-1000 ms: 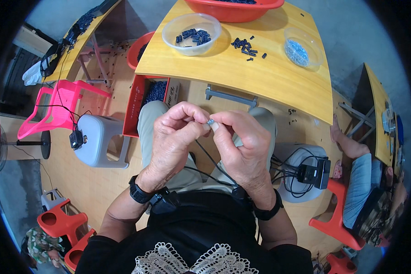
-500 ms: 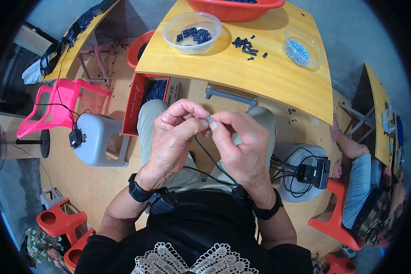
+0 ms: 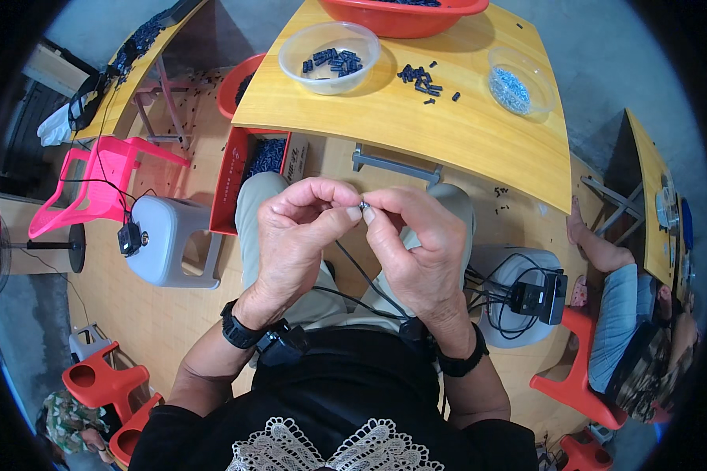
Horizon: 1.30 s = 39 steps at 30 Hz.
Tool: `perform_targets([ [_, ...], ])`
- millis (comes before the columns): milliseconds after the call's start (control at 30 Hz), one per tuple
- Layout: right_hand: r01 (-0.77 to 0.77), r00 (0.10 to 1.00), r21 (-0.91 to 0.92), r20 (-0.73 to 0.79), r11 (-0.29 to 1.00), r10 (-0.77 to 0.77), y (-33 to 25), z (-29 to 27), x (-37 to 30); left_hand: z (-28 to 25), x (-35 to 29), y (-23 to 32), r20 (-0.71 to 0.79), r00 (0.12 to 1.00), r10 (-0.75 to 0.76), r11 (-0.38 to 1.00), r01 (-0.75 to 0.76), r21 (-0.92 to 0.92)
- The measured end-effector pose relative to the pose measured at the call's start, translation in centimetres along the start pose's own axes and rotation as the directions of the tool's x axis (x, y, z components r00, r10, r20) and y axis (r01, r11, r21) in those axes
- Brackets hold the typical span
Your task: Assembling small plastic components by inserting metal pins into blue plastic housings.
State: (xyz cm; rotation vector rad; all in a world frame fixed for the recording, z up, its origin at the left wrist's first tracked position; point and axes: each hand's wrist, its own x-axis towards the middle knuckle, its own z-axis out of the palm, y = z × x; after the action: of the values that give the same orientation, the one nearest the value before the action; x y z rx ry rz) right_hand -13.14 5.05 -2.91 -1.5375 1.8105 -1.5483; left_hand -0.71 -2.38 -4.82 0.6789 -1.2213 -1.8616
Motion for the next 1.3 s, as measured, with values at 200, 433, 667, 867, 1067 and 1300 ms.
perform_targets([
  [200, 0.054, 0.999, -0.030, -0.005, 0.998, -0.054, 0.2, 0.0, 0.1, -0.4, 0.3, 0.3, 0.037, 0.998, -0.054, 0.998, 0.056, -0.041],
  [433, 0.098, 0.995, -0.052, 0.011, 0.994, -0.097, 0.3, -0.1, 0.2, -0.6, 0.4, 0.7, 0.052, 0.995, -0.087, 0.996, 0.088, -0.012],
  [667, 0.098, 0.995, -0.013, 0.021, 0.995, -0.098, 0.6, -0.1, 0.1, -0.6, 0.4, 0.7, 0.050, 0.998, -0.035, 0.999, 0.033, 0.039],
  [867, 0.149, 0.988, -0.008, 0.046, 0.989, -0.149, 0.6, -0.3, 0.2, -0.9, 0.6, 0.5, 0.064, 0.994, -0.093, 0.996, 0.093, 0.003],
  [1067, 0.176, 0.983, -0.025, 0.066, 0.984, -0.174, 0.9, -0.5, 0.3, -0.8, 0.6, 0.5, 0.068, 0.994, -0.088, 0.995, 0.090, -0.034],
  [1300, 0.185, 0.980, -0.024, 0.076, 0.983, -0.182, 0.9, -0.5, 0.4, -1.1, 0.8, 0.3, 0.095, 0.989, -0.117, 0.989, 0.125, -0.083],
])
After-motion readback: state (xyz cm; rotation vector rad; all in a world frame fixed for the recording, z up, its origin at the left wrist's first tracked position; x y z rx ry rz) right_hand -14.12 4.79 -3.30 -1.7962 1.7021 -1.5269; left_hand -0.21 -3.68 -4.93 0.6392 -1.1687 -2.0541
